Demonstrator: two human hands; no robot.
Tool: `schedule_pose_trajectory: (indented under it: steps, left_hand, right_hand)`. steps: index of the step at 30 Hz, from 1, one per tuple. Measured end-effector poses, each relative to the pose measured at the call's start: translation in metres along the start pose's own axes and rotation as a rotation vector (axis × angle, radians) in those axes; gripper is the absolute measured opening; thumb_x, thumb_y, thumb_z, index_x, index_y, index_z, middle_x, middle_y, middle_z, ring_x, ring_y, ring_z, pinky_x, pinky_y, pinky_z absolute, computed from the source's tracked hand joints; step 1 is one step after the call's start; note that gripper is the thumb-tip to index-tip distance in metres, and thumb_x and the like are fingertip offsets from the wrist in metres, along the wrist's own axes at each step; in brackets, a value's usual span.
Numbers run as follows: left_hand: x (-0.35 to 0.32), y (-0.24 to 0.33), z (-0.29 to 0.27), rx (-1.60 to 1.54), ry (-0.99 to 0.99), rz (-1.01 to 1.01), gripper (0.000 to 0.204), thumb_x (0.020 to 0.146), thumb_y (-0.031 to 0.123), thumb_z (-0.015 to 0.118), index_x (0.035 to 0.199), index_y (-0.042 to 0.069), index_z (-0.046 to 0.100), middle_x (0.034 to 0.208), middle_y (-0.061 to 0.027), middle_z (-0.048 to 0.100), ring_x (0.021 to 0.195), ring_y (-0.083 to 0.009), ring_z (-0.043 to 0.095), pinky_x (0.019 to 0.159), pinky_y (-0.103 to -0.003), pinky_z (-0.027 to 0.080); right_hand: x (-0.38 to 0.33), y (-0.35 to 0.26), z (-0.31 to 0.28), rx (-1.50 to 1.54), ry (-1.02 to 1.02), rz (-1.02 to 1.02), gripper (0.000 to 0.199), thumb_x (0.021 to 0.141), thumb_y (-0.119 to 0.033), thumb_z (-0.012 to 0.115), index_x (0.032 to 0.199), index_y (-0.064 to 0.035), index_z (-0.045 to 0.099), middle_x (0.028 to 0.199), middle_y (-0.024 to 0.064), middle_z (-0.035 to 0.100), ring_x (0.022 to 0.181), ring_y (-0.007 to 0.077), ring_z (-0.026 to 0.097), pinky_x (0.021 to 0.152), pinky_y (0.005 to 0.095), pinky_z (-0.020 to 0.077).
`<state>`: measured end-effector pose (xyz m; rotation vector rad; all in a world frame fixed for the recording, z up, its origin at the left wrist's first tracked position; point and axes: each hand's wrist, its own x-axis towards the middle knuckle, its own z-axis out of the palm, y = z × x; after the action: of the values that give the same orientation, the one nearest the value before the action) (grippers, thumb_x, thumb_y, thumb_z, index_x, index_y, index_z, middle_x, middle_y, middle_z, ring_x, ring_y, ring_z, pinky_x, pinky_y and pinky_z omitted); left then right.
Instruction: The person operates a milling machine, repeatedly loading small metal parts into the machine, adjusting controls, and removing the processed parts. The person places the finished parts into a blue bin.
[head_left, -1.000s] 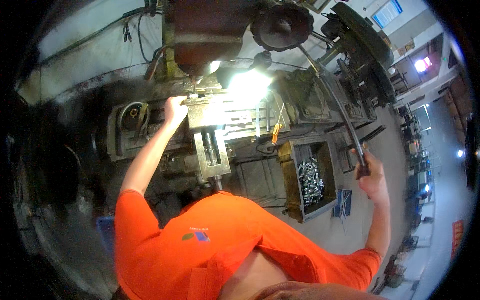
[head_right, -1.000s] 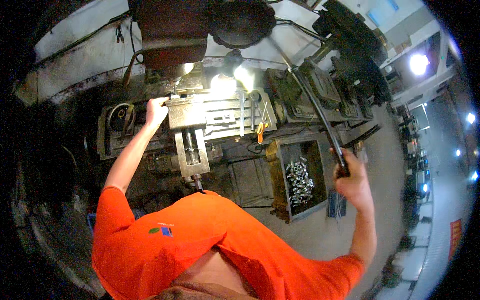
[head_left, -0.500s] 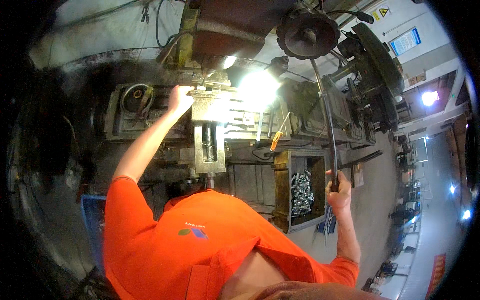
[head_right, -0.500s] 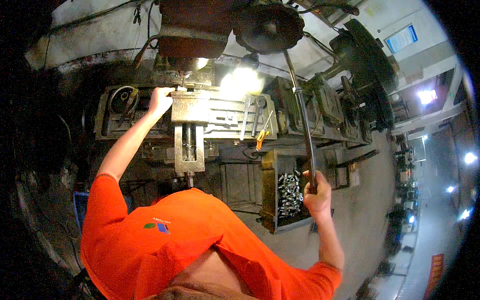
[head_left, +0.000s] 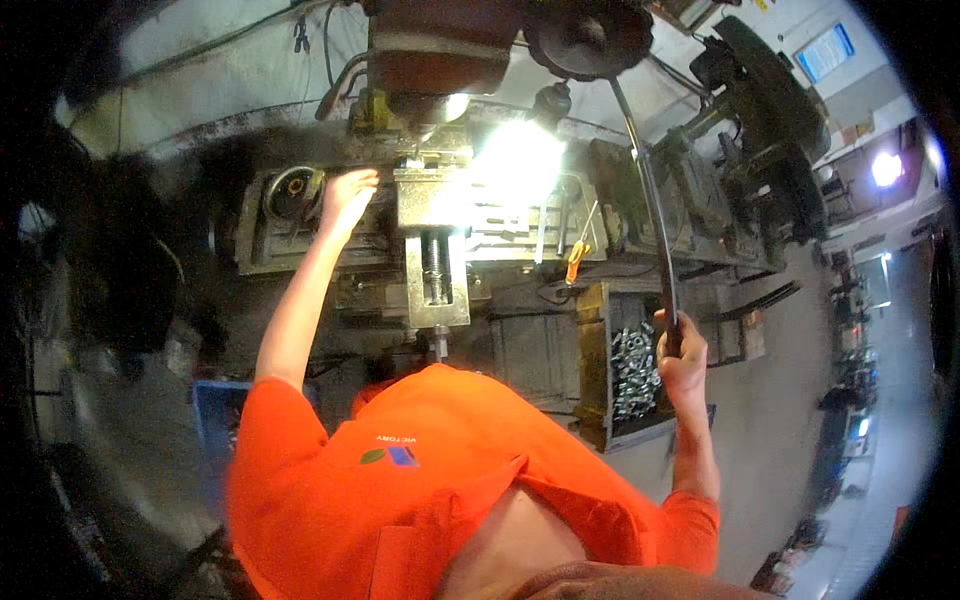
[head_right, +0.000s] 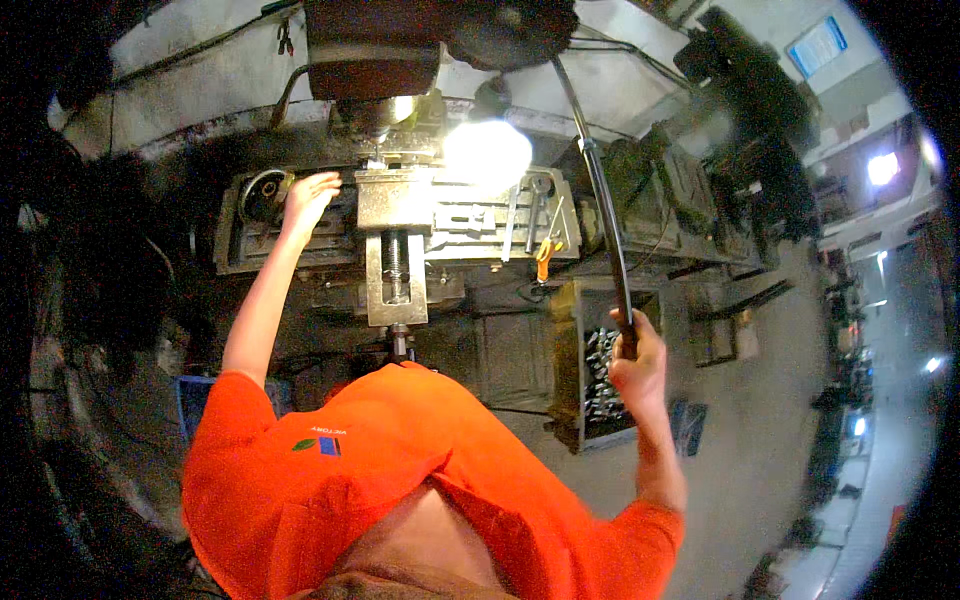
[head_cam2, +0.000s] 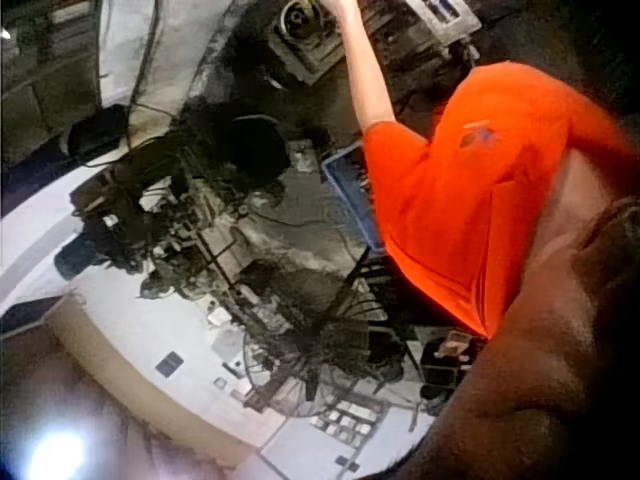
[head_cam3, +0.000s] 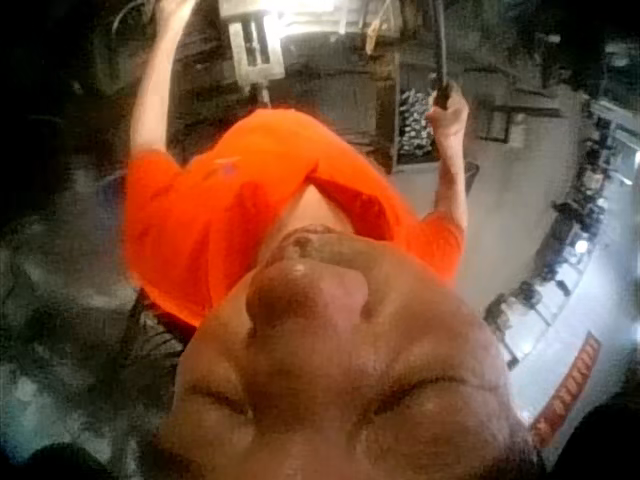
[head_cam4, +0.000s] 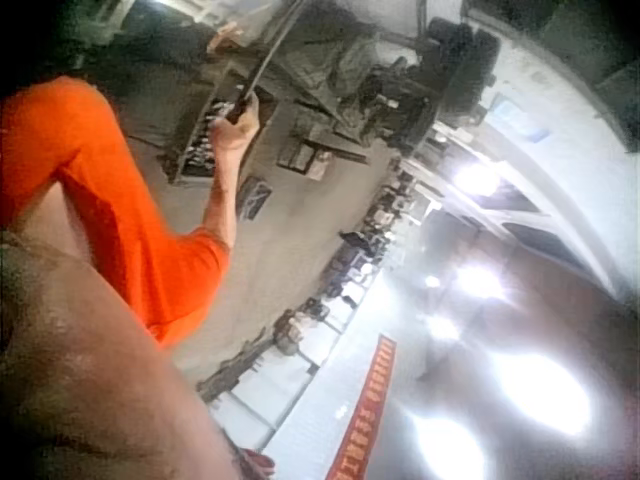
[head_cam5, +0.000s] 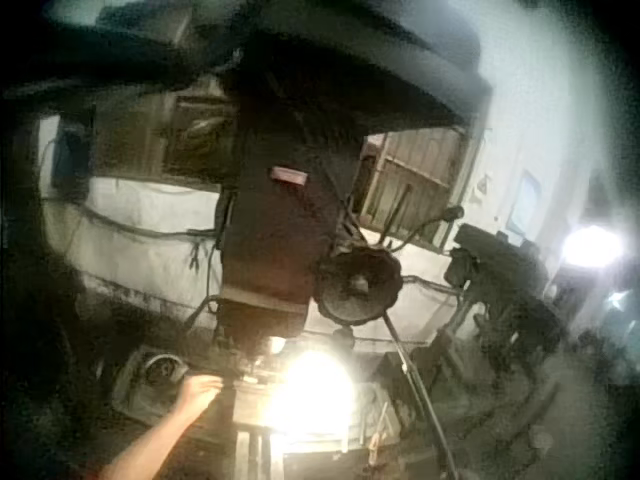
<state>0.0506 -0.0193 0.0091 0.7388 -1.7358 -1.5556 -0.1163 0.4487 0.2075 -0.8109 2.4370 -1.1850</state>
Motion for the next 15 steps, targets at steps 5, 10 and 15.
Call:
schedule_pose_trajectory:
  steps: [5,10,15]
  left_hand:
    - [-0.081,0.02,-0.033,0.031,0.001,-0.135,0.035,0.074,-0.009,0.041,0.106,-0.007,0.055,0.092,-0.0138,0.063,0.082,-0.0172,0.062,0.08,-0.029,0.048]
    - [-0.173,-0.058,-0.052,0.193,-0.171,-0.434,0.025,0.072,-0.004,0.05,0.094,-0.006,0.061,0.077,-0.0106,0.065,0.067,-0.0172,0.061,0.063,-0.028,0.049]
    - [-0.257,-0.124,-0.069,0.942,-0.524,-0.441,0.024,0.064,0.009,0.052,0.082,0.0,0.064,0.084,-0.0226,0.06,0.081,-0.037,0.059,0.071,-0.04,0.047]
  right_hand:
    - [0.001,0.011,0.008,-0.043,0.079,-0.075,0.044,0.064,0.01,0.042,0.102,-0.006,0.056,0.063,-0.0041,0.04,0.055,0.0025,0.035,0.049,0.0177,0.0283]
    - [0.004,0.02,0.011,0.039,0.09,-0.006,0.041,0.064,0.006,0.043,0.102,-0.0041,0.058,0.067,-0.0058,0.041,0.056,0.0015,0.034,0.049,0.0161,0.0272]
    - [0.003,0.009,0.008,0.164,0.004,0.057,0.049,0.059,0.004,0.043,0.106,-0.0017,0.054,0.067,-0.0048,0.039,0.058,0.0035,0.034,0.051,0.0169,0.0274]
